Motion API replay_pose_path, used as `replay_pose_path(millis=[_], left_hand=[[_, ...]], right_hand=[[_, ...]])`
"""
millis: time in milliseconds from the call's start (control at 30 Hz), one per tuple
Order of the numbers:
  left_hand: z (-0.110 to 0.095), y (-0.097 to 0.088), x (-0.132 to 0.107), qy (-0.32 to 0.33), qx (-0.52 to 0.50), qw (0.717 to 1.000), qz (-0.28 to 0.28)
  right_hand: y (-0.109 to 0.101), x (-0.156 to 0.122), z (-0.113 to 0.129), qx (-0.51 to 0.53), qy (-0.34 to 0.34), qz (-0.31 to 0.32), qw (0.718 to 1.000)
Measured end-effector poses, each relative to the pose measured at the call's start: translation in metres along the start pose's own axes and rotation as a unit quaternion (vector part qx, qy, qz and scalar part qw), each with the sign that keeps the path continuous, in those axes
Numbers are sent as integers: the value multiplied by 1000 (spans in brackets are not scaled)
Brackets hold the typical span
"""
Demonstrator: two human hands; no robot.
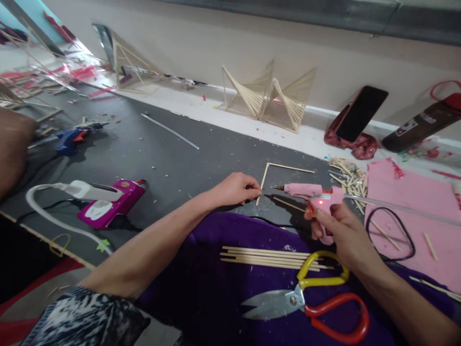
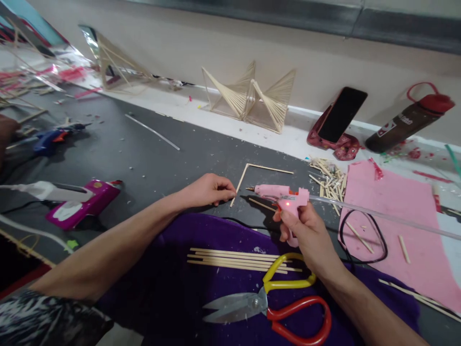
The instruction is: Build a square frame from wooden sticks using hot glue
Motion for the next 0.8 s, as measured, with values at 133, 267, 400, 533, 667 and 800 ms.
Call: replay_pose_path(millis=[133, 267, 400, 533, 667, 800], left_hand=[[-8, -10, -3, -13, -27, 999, 12], [-53, -13, -11, 43, 188, 980, -58], [-98, 36, -5, 152, 430, 890, -24], [-102, 78, 16, 156, 528, 835, -13], [-95, 88, 29, 147, 551, 822, 7], [-88, 79, 36, 117, 524, 844, 5]], right_hand=[[-6, -2, 10, 43, -19, -8, 999], [-14, -4, 16, 56, -31, -22, 998], [-20, -3, 19, 9, -25, -37, 999], [-25, -1, 20, -9, -26, -59, 998], [-27, 0, 20, 19, -44, -48, 998], [-27, -4, 24, 34, -76, -37, 996]])
Point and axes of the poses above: each hand's wrist, its own x-axis towards the middle knuckle, its own y-axis out of the palm, z = x × y, the point moved 4 cm from there along x, towards the middle knuckle, and after that the axes turned 10 degrees about z, right-handed, at the moved point
